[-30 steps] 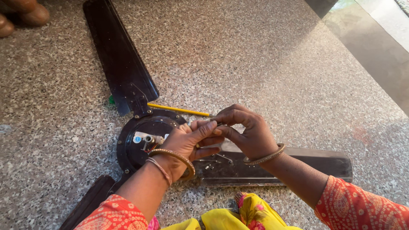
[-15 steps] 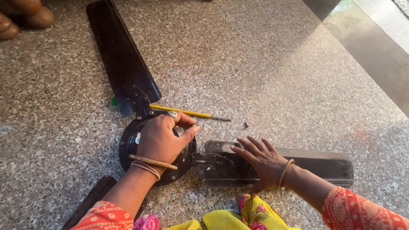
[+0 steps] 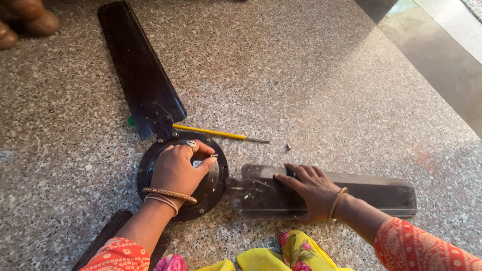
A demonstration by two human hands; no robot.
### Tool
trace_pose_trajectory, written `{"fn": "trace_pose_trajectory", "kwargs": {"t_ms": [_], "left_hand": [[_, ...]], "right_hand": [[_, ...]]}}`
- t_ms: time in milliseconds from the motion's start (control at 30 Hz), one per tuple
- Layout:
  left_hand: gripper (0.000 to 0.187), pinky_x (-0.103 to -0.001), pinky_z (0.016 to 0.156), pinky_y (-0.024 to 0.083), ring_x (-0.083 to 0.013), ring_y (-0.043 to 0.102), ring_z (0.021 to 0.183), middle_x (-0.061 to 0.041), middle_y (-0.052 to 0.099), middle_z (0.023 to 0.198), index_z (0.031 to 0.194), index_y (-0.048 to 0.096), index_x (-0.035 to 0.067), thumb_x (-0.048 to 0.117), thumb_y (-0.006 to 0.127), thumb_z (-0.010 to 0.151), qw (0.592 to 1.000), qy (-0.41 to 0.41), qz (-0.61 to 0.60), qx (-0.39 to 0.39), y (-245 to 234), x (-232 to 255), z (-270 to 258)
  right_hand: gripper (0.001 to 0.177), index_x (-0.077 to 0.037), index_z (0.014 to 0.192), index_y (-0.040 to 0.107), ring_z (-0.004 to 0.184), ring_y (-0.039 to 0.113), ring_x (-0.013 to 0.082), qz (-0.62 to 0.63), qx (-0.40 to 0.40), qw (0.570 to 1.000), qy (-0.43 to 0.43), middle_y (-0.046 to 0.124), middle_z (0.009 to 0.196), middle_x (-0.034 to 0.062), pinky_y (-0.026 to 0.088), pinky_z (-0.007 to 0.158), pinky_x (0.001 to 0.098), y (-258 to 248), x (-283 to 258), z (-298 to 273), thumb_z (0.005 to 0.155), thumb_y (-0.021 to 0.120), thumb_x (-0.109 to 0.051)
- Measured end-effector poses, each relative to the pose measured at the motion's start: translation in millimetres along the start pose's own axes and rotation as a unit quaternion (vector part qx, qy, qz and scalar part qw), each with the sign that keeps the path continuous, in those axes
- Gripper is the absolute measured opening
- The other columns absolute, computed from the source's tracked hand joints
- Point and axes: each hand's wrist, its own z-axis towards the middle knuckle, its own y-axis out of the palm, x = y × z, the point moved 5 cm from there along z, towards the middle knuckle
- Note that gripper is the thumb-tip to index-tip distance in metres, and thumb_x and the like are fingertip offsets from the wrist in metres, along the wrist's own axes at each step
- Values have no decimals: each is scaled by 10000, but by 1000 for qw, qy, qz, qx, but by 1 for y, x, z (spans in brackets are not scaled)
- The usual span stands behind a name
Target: The person attaches a fan blade to the motor housing using a screwdriver and screws. They align the blade, insert screws, and tighten them to secure the blade to the fan.
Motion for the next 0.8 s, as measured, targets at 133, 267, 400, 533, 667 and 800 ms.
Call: {"fn": "trace_pose_trajectory", "kwargs": {"t_ms": [133,267,400,533,667,800], "left_hand": [[177,-360,794,562,-224,748,839,-19,793,861,895,765,158,300,795,793,999,-28,-22,-5,1,-4,-1],[178,-358,772,560,-218,748,832,-15,797,867,908,769,161,292,797,789,999,-37,-26,-5,-1,-3,-1],[186,-348,758,566,-207,757,828,-11,798,880,934,765,167,298,786,803,997,-68,-43,-16,-1,-2,0],[188,-342,755,569,-201,763,836,-11,800,886,938,763,165,299,779,807,995,-85,-49,-15,-2,1,2],[186,-340,764,573,-207,767,831,-33,801,874,907,774,141,283,797,789,997,-47,-61,8,-5,8,3],[190,-331,771,583,-206,777,820,-47,799,861,889,766,117,273,806,787,996,-42,-79,6,-2,13,6]], "right_hand": [[1400,-304,1626,164,1491,183,383,-11,-32,998,55,116,1685,159,191,1228,529,-24,9,-3,518,1004,-462],[1346,-348,1629,169,1525,188,281,33,1,986,166,101,1670,62,244,1248,458,-65,37,-16,553,973,-437],[1361,-349,1633,179,1534,173,266,37,56,972,224,112,1677,41,241,1246,474,-95,68,-27,537,982,-427],[1431,-335,1652,160,1529,160,315,1,122,961,247,114,1664,91,244,1220,525,-115,114,-36,495,986,-498],[1454,-295,1652,168,1504,174,408,-19,204,949,239,151,1651,150,230,1197,586,-133,157,-50,469,973,-556],[1422,-283,1613,181,1513,194,411,-24,232,943,237,165,1658,153,236,1206,581,-134,167,-60,450,960,-533]]}}
